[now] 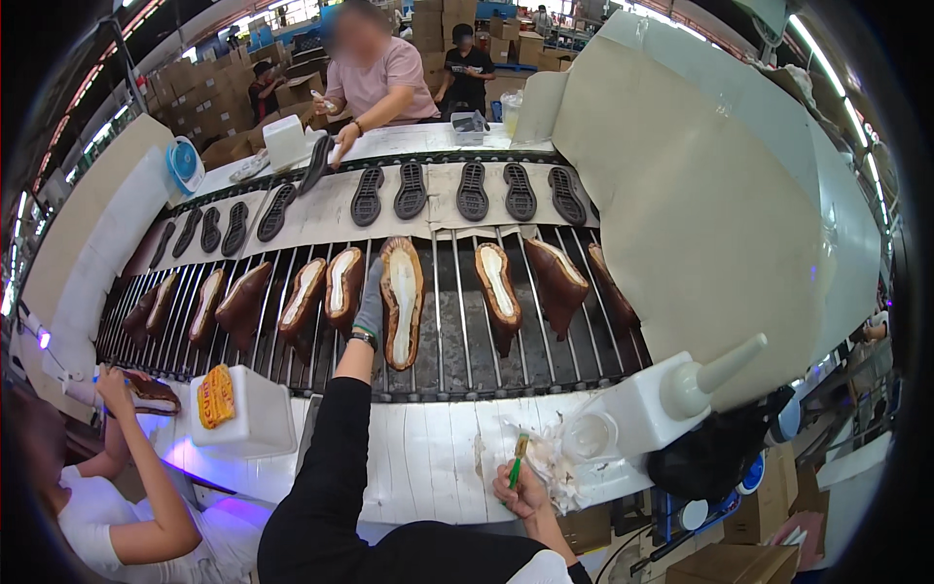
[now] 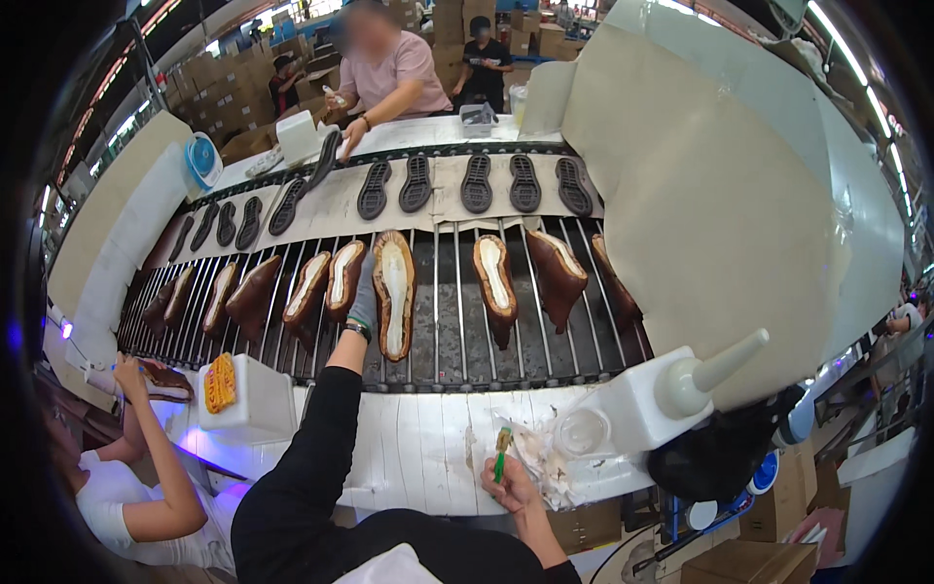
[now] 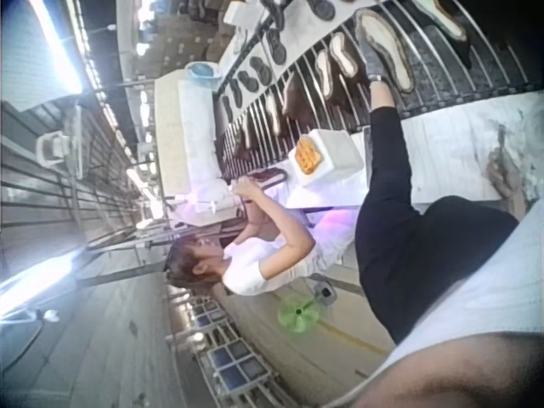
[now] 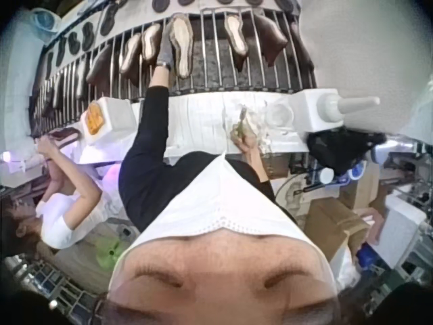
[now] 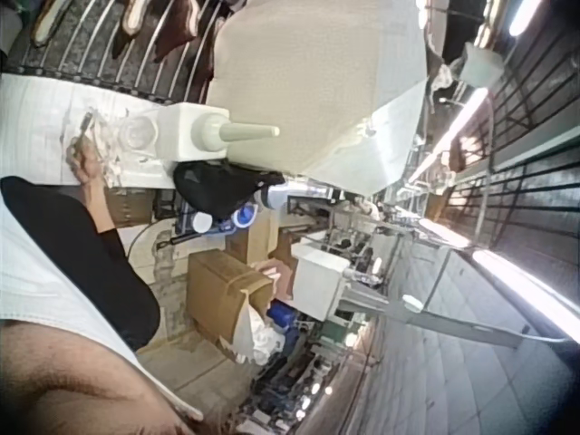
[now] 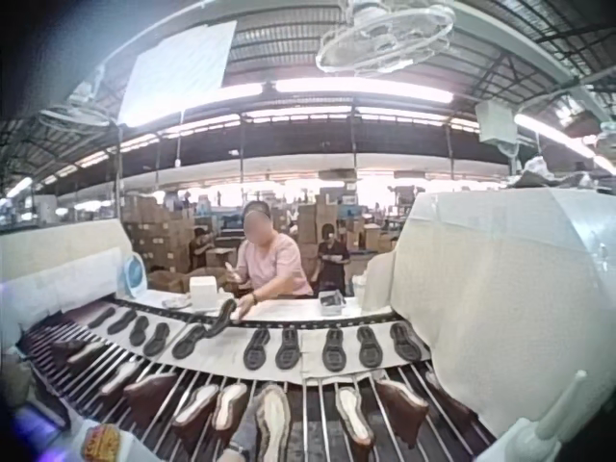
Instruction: The recorder is using a small brush to apply white adhesive around the edge of shoe uppers before they are attached to soles on a conveyor belt.
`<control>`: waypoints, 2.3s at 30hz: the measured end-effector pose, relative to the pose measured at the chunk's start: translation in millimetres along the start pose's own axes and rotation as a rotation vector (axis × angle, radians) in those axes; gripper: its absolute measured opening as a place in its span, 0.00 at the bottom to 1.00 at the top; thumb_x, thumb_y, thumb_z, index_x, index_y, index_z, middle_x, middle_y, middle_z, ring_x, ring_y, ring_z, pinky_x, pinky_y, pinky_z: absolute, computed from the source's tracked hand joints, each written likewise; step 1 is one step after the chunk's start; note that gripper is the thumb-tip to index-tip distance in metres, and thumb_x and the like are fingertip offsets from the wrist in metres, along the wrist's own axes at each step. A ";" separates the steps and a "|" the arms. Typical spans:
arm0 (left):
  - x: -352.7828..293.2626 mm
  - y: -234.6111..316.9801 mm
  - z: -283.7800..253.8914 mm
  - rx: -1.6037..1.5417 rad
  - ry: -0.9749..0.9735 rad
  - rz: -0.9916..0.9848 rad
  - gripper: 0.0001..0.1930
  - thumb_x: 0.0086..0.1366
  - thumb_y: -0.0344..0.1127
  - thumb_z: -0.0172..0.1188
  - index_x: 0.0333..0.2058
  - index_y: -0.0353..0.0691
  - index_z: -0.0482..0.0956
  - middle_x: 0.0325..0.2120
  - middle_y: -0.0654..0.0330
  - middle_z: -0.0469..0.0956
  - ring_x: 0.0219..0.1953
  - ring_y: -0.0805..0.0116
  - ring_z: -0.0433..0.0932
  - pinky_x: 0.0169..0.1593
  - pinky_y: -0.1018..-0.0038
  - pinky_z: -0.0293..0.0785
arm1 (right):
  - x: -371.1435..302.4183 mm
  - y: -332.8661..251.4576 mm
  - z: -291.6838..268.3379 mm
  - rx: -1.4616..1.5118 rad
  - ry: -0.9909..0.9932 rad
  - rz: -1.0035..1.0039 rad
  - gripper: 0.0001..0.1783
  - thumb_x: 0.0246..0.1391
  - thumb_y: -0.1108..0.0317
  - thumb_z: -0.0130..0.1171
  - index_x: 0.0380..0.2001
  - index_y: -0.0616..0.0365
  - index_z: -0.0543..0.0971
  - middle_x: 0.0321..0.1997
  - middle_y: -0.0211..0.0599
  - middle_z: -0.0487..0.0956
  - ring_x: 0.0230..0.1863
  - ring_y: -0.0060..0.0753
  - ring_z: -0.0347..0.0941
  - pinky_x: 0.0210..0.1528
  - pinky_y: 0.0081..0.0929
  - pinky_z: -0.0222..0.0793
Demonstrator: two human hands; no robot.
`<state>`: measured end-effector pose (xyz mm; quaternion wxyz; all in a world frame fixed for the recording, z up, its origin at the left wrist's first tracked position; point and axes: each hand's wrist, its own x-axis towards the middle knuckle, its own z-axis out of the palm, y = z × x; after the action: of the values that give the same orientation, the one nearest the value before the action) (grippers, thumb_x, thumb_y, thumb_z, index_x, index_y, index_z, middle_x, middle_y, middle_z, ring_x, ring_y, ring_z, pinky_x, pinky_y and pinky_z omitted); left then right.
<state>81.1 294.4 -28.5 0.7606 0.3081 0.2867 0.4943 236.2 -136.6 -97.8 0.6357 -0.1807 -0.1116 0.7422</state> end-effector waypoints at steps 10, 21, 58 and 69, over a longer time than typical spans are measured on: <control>-180.1 79.3 113.8 -0.182 0.080 1.005 0.47 0.62 0.78 0.37 0.65 0.45 0.63 0.63 0.55 0.66 0.64 0.54 0.64 0.69 0.53 0.54 | -23.3 -23.4 24.1 -0.092 0.120 -0.345 0.17 0.64 0.53 0.56 0.37 0.58 0.75 0.29 0.29 0.75 0.20 0.18 0.62 0.23 0.17 0.57; -341.2 -86.8 22.1 0.769 0.138 0.450 0.31 0.64 0.37 0.66 0.62 0.34 0.65 0.59 0.56 0.69 0.58 0.63 0.68 0.65 0.65 0.62 | -106.4 -118.0 89.2 -1.690 1.193 -0.578 0.12 0.52 0.63 0.66 0.35 0.59 0.83 0.29 0.38 0.83 0.25 0.36 0.75 0.28 0.33 0.66; -405.7 -148.8 -10.3 0.312 -0.283 0.099 0.28 0.70 0.40 0.56 0.65 0.38 0.60 0.62 0.53 0.67 0.64 0.63 0.66 0.67 0.66 0.59 | -63.6 -66.4 129.9 -1.110 0.527 -0.383 0.09 0.56 0.74 0.61 0.41 0.64 0.83 0.30 0.30 0.82 0.26 0.11 0.66 0.28 0.13 0.59; -387.3 -154.6 -8.2 0.855 -0.190 0.853 0.33 0.62 0.38 0.64 0.63 0.44 0.58 0.62 0.53 0.66 0.65 0.57 0.66 0.69 0.53 0.49 | -73.2 0.4 158.4 -1.455 0.261 -0.434 0.09 0.47 0.77 0.70 0.35 0.63 0.85 0.31 0.36 0.81 0.30 0.23 0.76 0.31 0.20 0.70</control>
<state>29.7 -113.5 -99.2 0.3265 0.7166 0.2420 0.5669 180.2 -198.5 55.3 0.4960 -0.6133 -0.5289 0.3131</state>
